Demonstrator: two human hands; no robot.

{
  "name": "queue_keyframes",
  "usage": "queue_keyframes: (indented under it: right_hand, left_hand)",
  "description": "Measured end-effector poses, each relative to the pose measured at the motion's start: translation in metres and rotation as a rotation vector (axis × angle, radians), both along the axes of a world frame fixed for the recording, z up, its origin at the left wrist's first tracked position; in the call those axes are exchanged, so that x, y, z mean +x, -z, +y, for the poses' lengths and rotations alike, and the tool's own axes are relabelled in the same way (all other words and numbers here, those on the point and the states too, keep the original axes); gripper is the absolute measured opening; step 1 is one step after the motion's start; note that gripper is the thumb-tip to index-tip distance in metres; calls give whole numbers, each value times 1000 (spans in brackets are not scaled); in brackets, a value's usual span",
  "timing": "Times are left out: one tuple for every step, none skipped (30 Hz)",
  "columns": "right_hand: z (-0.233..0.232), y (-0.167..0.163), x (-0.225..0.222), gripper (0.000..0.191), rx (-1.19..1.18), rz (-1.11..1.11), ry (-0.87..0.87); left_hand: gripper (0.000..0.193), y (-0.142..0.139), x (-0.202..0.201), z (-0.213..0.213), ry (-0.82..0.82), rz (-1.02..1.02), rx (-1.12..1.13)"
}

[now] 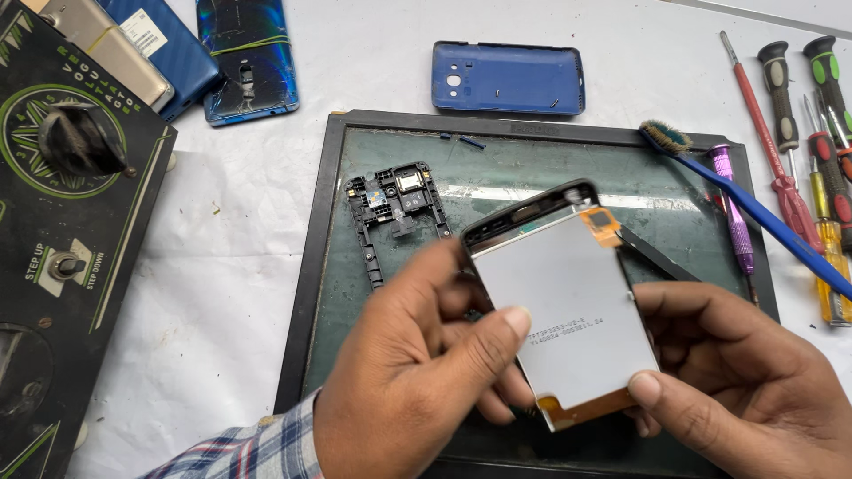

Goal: The person cleans a disassembled smartphone's touchscreen frame with a blue brush, turning the frame to brush all edges. They then set the frame down, pick up the display panel and fit it into the frame, and finally use tweezers to work on the motherboard inside the phone body.

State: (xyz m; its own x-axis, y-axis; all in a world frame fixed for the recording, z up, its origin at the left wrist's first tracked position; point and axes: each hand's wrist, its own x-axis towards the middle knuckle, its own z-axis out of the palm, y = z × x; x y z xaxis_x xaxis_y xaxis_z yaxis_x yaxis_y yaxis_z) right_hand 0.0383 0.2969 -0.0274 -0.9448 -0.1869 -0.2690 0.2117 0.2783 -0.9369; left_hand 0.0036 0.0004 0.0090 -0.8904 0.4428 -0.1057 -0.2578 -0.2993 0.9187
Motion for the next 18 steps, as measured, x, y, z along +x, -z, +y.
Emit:
queue_keyframes:
  right_hand:
    - [3, 1, -1, 58, -10, -56, -2]
    - [7, 2, -1, 58, -19, -112, -4]
    - [9, 4, -3, 57, -46, -119, -25]
    - [11, 5, -3, 57, -86, -120, -36]
    - [13, 6, -3, 57, -126, -122, -47]
    - [14, 6, -2, 58, -179, -118, -45]
    - [14, 6, -3, 58, -211, -130, -56]
    - [15, 6, -3, 59, -242, -144, -66]
    - [15, 6, -4, 59, -253, -173, -89]
    - [15, 5, -4, 59, -253, -191, -92]
    - [15, 5, -5, 58, -253, -209, -95]
    - [15, 5, -5, 57, -244, -215, -82]
    - [15, 5, -5, 57, -235, -221, -72]
    - [15, 5, -5, 56, -227, -228, -63]
    - [14, 6, -6, 56, -219, -233, -57]
    - [15, 7, -6, 57, -212, -234, -55]
    - [15, 7, -6, 57, -205, -235, -53]
    - [16, 7, -6, 57, -199, -233, -54]
  left_hand:
    - [51, -1, -1, -1, -21, -18, -54]
    - [55, -1, -2, -3, -42, -37, -108]
    - [61, -2, -2, -4, -64, -56, -163]
    - [58, -2, -2, -3, -77, -56, -151]
    - [56, -1, -3, -3, -90, -55, -138]
    - [53, 0, -3, -2, -102, -54, -125]
    - [52, 1, -4, -2, -120, -38, -100]
    - [51, 2, -4, -1, -137, -22, -76]
    - [50, 3, -5, -1, -154, -6, -51]
    - [51, 5, -5, -1, -159, -14, -60]
    - [51, 6, -6, -1, -165, -22, -70]
    - [51, 7, -6, -1, -171, -31, -80]
    - [53, 7, -5, -1, -168, -27, -74]
    - [55, 7, -4, -1, -165, -22, -69]
    - [57, 8, -4, -1, -163, -16, -65]
    - [57, 8, -3, -1, -165, 2, -67]
    - [57, 8, -3, -1, -167, 20, -69]
    - [58, 8, -3, -1, -169, 38, -71]
